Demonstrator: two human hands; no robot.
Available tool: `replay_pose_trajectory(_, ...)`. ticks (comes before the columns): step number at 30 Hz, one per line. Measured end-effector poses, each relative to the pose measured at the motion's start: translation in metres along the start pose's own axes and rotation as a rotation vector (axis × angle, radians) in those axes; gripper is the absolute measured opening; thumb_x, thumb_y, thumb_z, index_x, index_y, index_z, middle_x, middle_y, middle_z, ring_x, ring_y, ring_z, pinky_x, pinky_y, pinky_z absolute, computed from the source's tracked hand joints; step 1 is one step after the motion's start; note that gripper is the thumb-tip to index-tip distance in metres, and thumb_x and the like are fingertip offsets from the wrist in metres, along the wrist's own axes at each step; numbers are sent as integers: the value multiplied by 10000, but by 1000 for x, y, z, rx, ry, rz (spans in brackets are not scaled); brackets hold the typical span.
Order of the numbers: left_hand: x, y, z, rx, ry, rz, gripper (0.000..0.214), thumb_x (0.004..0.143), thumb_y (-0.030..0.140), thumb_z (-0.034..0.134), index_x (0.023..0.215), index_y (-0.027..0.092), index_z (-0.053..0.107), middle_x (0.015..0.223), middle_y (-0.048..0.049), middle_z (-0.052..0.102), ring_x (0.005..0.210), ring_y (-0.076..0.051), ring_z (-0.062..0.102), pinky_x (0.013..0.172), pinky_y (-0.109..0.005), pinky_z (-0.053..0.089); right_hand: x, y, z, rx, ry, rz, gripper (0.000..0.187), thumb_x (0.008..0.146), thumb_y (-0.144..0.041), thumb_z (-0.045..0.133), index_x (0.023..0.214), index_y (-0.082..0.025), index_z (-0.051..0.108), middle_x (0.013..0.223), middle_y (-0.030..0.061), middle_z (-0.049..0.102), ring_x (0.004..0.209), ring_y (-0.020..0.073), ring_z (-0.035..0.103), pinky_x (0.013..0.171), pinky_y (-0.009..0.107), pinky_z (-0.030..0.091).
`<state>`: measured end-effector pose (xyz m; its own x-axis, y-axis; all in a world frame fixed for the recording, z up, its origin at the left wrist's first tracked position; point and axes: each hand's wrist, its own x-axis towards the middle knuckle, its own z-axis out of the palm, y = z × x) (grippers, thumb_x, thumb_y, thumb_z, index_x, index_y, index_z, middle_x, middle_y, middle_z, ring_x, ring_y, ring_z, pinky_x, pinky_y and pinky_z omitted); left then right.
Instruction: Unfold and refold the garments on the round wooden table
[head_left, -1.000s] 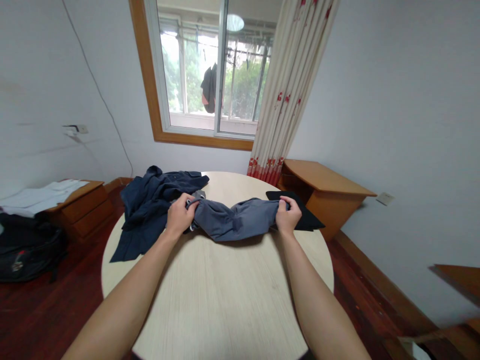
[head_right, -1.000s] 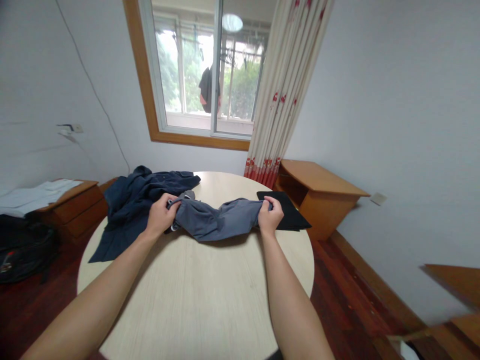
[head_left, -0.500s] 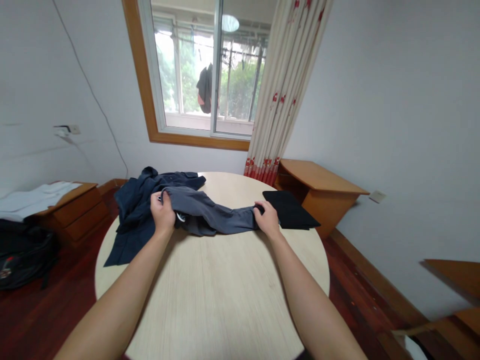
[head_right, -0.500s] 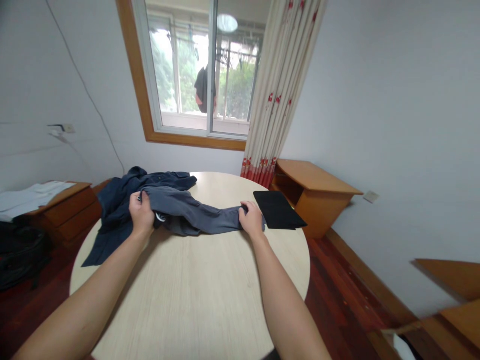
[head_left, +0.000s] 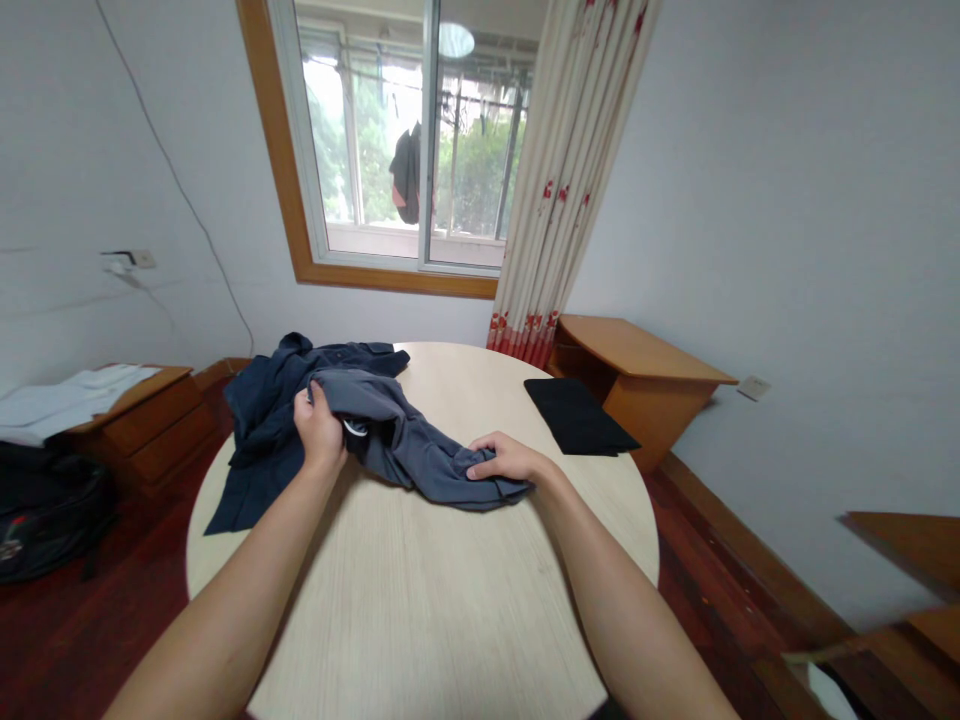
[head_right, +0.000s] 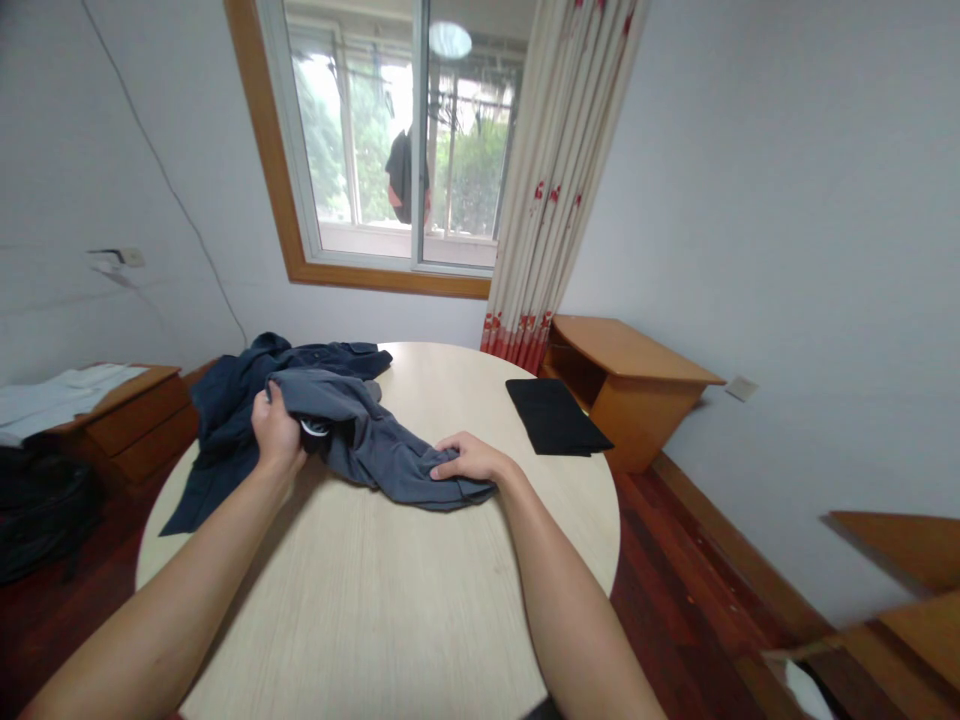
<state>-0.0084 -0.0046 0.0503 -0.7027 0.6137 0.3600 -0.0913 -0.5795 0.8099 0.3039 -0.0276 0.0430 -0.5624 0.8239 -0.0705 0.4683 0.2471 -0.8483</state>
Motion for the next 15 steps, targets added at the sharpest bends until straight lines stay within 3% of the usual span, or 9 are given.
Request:
replay_pose_trajectory(2,1,-4,-1,17,-9,-9,552,786,726,599,887,186,538,829,11,596,775,-126,585,777,-256,474,-3,-6,-3,321,34,-99,409,611,-427,821,909,-161,735,850,15,727,742,182,645,715,288,507)
replay_pose_trajectory(3,2,-6,-1,30,-15,-15,542,799,713,593,910,185,543,847,5,602,792,-132,591,791,-263,475,-3,-6,-6,437,159,-156,419,612,-441,818,912,-163,726,870,20,726,749,177,642,723,283,504)
replay_pose_trajectory(5,4,-8,-3,72,-23,-7,499,826,664,593,955,185,542,896,-12,616,854,-152,610,839,-287,479,1,1,-15,551,527,-252,408,650,-476,782,914,-174,706,911,29,724,790,174,641,761,283,499)
replay_pose_trajectory(7,3,-8,-3,142,-53,73,429,845,584,609,996,188,540,996,-47,639,962,-183,623,909,-321,476,7,17,-22,504,858,-239,401,695,-507,726,915,-174,690,926,45,722,835,188,640,792,300,498)
replay_pose_trajectory(8,0,-6,-2,197,-90,145,393,851,535,619,1022,189,545,1065,-68,645,1028,-198,618,950,-336,467,10,27,-25,427,960,-185,399,710,-510,702,916,-169,684,922,54,722,849,199,640,800,313,500)
replay_pose_trajectory(10,-8,-2,-1,345,-237,306,344,867,448,614,1090,191,566,1183,-97,639,1133,-220,596,1020,-362,440,16,46,-28,210,1025,-55,377,730,-478,673,927,-157,679,922,71,722,872,221,642,819,341,504)
replay_pose_trajectory(13,-28,-1,1,631,-637,453,369,875,406,605,1178,196,599,1257,-111,643,1208,-250,573,1080,-407,404,19,63,-24,-124,937,25,325,775,-393,643,993,-154,680,1007,94,720,946,237,645,900,368,488)
replay_pose_trajectory(15,-42,-5,2,847,-905,463,498,825,454,669,1252,209,591,1363,-124,599,1305,-303,506,1130,-480,344,19,65,-19,-284,858,18,332,807,-345,627,1078,-159,669,1104,107,702,1025,238,635,956,368,464)
